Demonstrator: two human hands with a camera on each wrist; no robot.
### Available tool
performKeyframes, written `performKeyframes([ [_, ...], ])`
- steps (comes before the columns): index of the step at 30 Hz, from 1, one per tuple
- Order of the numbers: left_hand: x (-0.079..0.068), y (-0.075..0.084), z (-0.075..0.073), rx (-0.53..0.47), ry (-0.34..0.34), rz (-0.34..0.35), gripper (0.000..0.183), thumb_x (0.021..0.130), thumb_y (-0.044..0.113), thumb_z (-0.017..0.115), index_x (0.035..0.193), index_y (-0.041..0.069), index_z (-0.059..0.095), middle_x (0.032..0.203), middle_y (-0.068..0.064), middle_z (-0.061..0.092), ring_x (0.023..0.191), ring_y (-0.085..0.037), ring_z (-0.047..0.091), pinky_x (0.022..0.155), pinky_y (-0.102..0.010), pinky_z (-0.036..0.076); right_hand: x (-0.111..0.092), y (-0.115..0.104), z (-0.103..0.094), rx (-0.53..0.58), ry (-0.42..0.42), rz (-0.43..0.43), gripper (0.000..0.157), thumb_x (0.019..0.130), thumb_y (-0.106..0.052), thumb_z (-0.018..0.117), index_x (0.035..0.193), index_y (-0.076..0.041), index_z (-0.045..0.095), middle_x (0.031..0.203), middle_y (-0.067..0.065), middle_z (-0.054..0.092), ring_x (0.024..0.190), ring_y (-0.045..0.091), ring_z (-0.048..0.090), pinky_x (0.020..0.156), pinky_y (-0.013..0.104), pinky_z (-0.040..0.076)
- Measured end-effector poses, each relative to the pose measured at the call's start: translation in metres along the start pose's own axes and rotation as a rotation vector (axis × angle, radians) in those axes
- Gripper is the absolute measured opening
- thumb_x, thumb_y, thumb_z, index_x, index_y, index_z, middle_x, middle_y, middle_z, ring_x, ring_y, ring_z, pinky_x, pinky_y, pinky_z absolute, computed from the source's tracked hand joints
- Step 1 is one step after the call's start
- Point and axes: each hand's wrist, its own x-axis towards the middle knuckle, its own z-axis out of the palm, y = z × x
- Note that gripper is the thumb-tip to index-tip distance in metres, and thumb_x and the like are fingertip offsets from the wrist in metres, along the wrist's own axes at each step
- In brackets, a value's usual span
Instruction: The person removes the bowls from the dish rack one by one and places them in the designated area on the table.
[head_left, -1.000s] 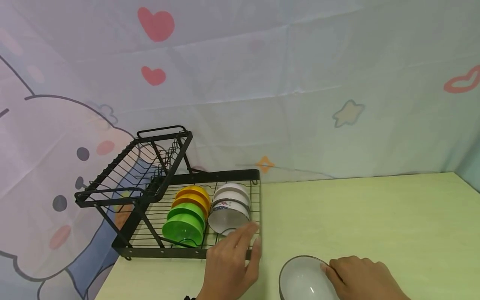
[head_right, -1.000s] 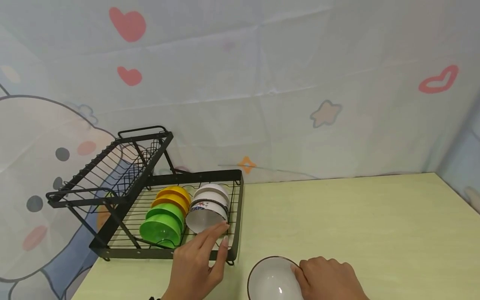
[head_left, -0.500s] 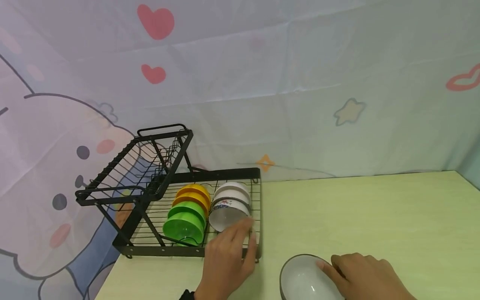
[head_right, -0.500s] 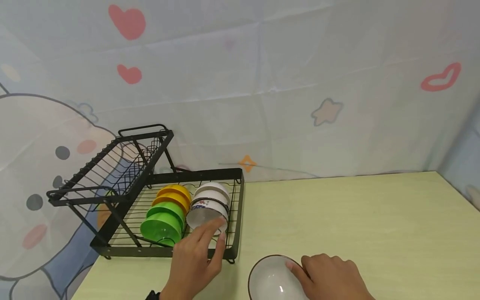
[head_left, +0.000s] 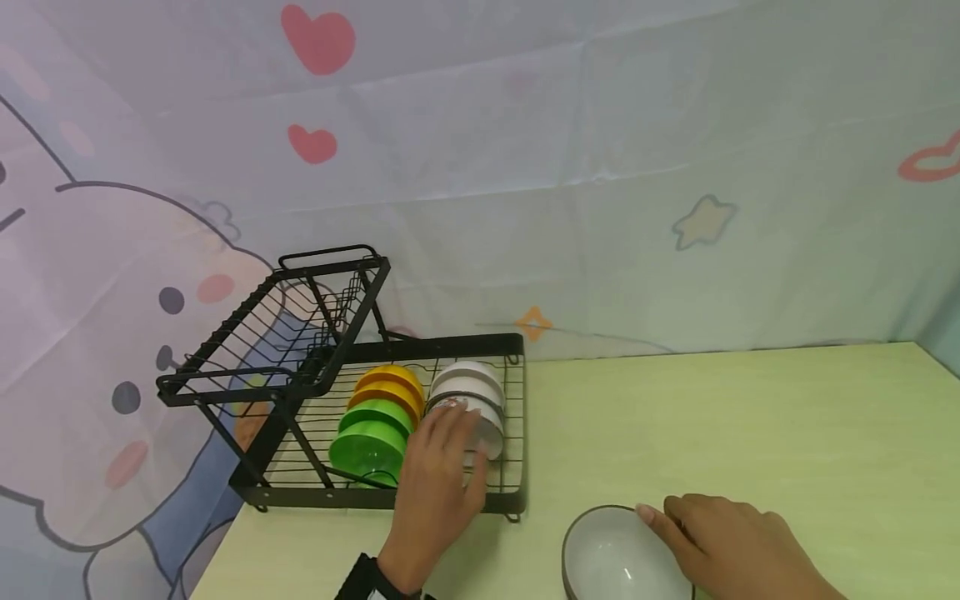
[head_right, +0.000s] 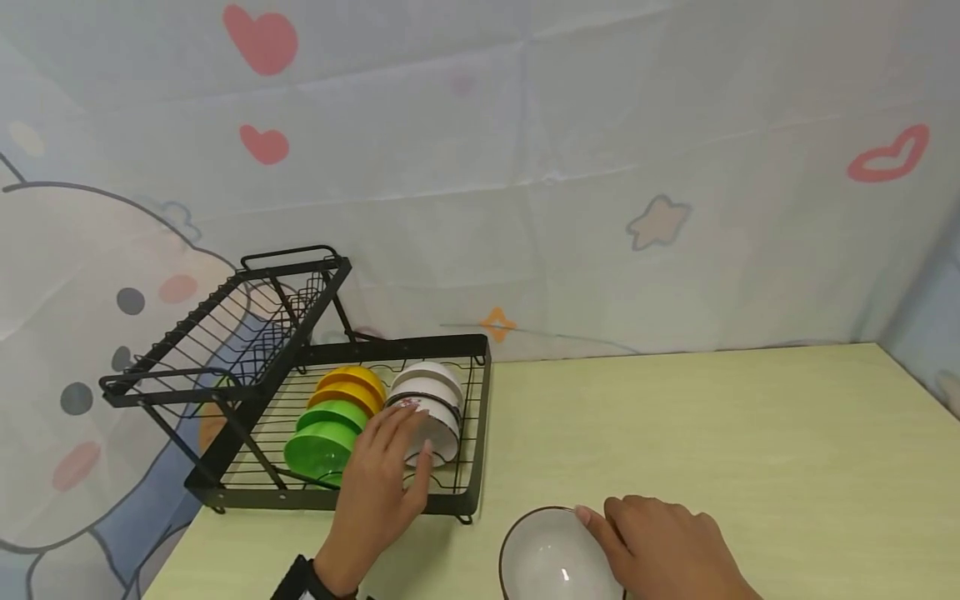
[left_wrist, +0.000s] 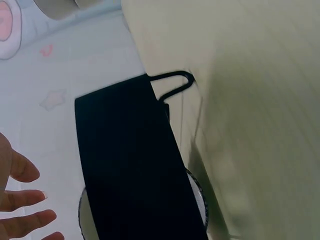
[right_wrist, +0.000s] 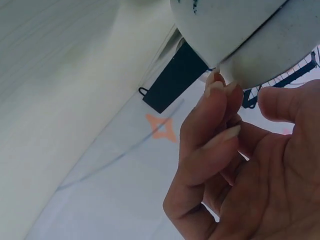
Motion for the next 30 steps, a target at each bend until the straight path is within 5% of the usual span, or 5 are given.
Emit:
performKeyframes([
  [8, -0.007, -0.014, 0.007, 0.020, -0.095, -0.087, 0.042, 0.087, 0.016, 0.059, 0.125, -0.001, 0.054, 0.122, -0.020, 0.056, 0.114, -0.034, 0.048, 0.087, -0.052, 0.048, -0.001, 0.003, 0.000, -0.018, 0.084, -0.026, 0.039, 0.094, -0.051, 0.046, 0.065, -0.026, 0.044, 0.058, -0.013, 0.039, 0.052, 0.003, 0.037, 0.045, 0.027, 0.035],
  [19, -0.007, -0.030, 0.007, -0.016, -0.107, -0.140, 0.038, 0.088, 0.015, 0.058, 0.124, 0.002, 0.056, 0.122, -0.019, 0.058, 0.113, -0.032, 0.050, 0.085, -0.054, 0.049, 0.006, 0.015, -0.006, 0.037, 0.125, -0.039, 0.037, 0.098, -0.046, 0.041, 0.068, -0.024, 0.042, 0.057, -0.010, 0.036, 0.049, 0.002, 0.033, 0.042, 0.024, 0.030],
  [30, -0.010, -0.036, 0.007, -0.039, -0.170, -0.184, 0.038, 0.090, 0.013, 0.058, 0.127, 0.004, 0.055, 0.126, -0.018, 0.056, 0.113, -0.032, 0.050, 0.088, -0.050, 0.049, 0.002, 0.031, -0.005, 0.087, 0.089, 0.014, 0.035, 0.100, -0.046, 0.035, 0.077, -0.021, 0.046, 0.060, -0.007, 0.039, 0.051, 0.006, 0.037, 0.042, 0.027, 0.032],
])
